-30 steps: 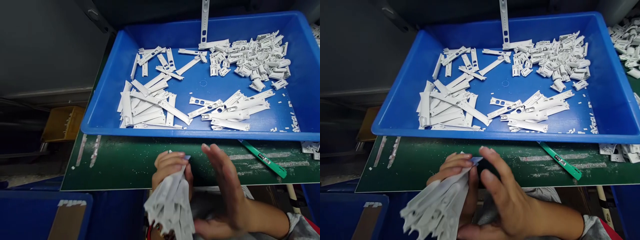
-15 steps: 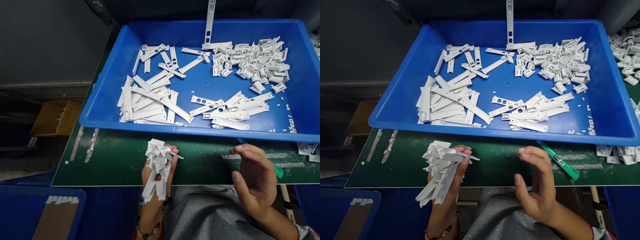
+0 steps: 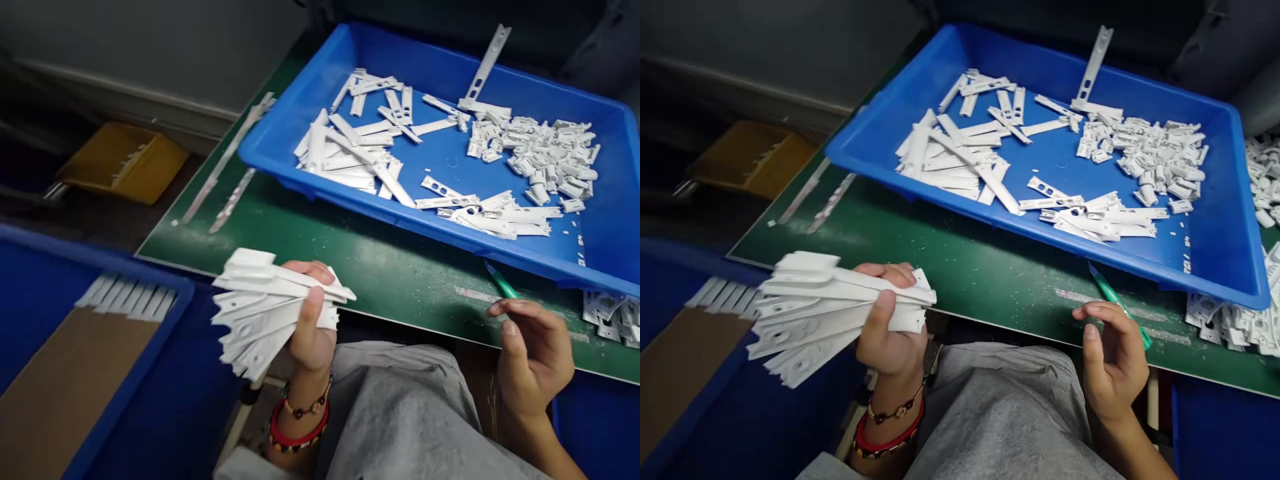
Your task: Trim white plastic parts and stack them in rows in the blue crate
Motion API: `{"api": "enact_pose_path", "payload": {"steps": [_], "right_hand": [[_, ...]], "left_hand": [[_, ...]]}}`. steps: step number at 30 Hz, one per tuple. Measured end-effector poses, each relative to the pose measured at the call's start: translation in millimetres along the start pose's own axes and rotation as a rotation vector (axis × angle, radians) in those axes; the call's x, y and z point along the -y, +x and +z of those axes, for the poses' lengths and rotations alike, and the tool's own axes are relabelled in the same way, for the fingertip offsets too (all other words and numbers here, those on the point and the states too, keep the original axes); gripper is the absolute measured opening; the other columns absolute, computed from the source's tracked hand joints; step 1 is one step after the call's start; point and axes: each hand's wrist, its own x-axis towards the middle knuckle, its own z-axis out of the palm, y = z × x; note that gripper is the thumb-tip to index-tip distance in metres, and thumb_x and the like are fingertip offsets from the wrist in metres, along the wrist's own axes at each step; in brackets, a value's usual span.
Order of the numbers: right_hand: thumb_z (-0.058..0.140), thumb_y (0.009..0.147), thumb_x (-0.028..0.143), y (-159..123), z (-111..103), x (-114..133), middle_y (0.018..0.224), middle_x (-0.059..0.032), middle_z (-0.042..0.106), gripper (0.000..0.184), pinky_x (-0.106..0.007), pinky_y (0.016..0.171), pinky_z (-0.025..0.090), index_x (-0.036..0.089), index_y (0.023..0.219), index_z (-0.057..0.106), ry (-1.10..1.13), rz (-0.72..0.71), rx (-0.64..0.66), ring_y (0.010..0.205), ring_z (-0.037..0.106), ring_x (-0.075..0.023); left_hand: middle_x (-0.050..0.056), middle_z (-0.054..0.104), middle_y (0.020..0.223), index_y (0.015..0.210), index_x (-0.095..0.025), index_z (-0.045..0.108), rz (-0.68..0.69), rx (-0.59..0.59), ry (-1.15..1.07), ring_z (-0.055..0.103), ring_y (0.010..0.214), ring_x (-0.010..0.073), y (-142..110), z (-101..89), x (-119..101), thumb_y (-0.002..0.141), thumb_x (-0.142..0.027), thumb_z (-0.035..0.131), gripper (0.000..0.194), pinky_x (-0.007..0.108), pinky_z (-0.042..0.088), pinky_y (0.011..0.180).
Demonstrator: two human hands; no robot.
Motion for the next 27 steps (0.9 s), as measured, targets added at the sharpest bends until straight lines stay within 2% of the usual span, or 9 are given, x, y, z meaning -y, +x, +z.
{"api": "enact_pose_path", "payload": {"steps": [2,5,8,10,12,15,20,23,27], "right_hand": [[0.059,0.09,0.012,-8,9,7,0.087,-0.002,0.064,0.014,-0.031,0.069,0.053,0.021,0.098,0.065,0.052,0.017,0.108,0.076,0.064,-0.0157],[0.054,0.094,0.012,-19,38,20,0.084,-0.0022,0.065,0.017,-0.029,0.07,0.054,0.022,0.102,0.065,0.155,0.063,0.388,0.077,0.064,-0.0157],[0.053,0.096,0.017,-30,83,39,0.1,-0.0053,0.067,0.028,-0.032,0.08,0.056,0.026,0.122,0.06,0.315,0.063,0.751,0.089,0.066,-0.0168],[0.058,0.095,0.022,-38,113,52,0.115,-0.007,0.063,0.037,-0.032,0.085,0.055,0.029,0.131,0.056,0.438,0.053,0.972,0.096,0.064,-0.0171],[0.062,0.093,0.025,-46,139,62,0.115,-0.0061,0.06,0.04,-0.03,0.083,0.056,0.031,0.132,0.057,0.54,0.102,1.106,0.094,0.063,-0.0158],[0.067,0.09,0.025,-58,166,70,0.102,-0.003,0.057,0.033,-0.026,0.075,0.056,0.031,0.122,0.062,0.631,0.255,1.18,0.085,0.061,-0.0133],[0.076,0.081,0.029,-73,193,69,0.103,-0.0044,0.059,0.02,-0.024,0.069,0.057,0.023,0.097,0.065,0.629,0.403,1.227,0.084,0.062,-0.0143],[0.08,0.077,0.029,-76,202,73,0.092,-0.0023,0.062,0.025,-0.025,0.063,0.057,0.021,0.095,0.065,0.589,0.398,1.229,0.07,0.061,-0.0121],[0.077,0.081,0.024,-63,217,92,0.098,-0.0033,0.064,0.023,-0.026,0.067,0.059,0.024,0.102,0.069,0.594,0.191,1.152,0.074,0.064,-0.013]], "left_hand": [[0.0,0.056,0.069,0.095,-0.02,0.064,-0.177,0.136,-0.022,0.052,0.068,0.0163,-15,-27.1,-14,0.078,-0.036,0.069,0.024,0.031,0.043,0.069],[0.001,0.056,0.061,0.107,-0.015,0.068,-0.567,0.372,-0.146,0.05,0.059,0.016,-42,-70.6,-34,0.076,-0.037,0.071,0.039,0.031,0.041,0.062],[0.0,0.053,0.055,0.102,-0.013,0.07,-0.756,0.408,-0.349,0.045,0.053,0.0127,-65,-103.8,-44,0.072,-0.04,0.072,0.04,0.027,0.036,0.056],[-0.001,0.049,0.052,0.085,-0.015,0.071,-0.798,0.382,-0.432,0.041,0.049,0.0109,-76,-120.5,-46,0.068,-0.042,0.073,0.032,0.026,0.033,0.052],[-0.001,0.045,0.048,0.063,-0.015,0.063,-0.815,0.356,-0.456,0.038,0.045,0.0098,-82,-135.7,-46,0.066,-0.046,0.072,0.032,0.026,0.028,0.048],[0.0,0.043,0.046,0.05,-0.016,0.054,-0.806,0.33,-0.445,0.035,0.042,0.0087,-87,-158.1,-45,0.064,-0.05,0.07,0.041,0.027,0.021,0.044],[0.001,0.054,0.054,0.075,-0.014,0.065,-0.845,0.21,-0.303,0.038,0.042,0.0082,-89,-187.9,-56,0.067,-0.051,0.071,0.039,0.024,0.023,0.041],[0.003,0.06,0.061,0.08,-0.015,0.068,-0.869,0.135,0.004,0.045,0.048,0.011,-86,-196.9,-79,0.073,-0.056,0.065,0.041,0.025,0.033,0.046],[0.004,0.072,0.084,0.089,-0.023,0.071,-0.635,-0.011,0.667,0.065,0.082,0.0218,-69,-213.9,-120,0.083,-0.045,0.061,0.025,0.032,0.051,0.077]]}}
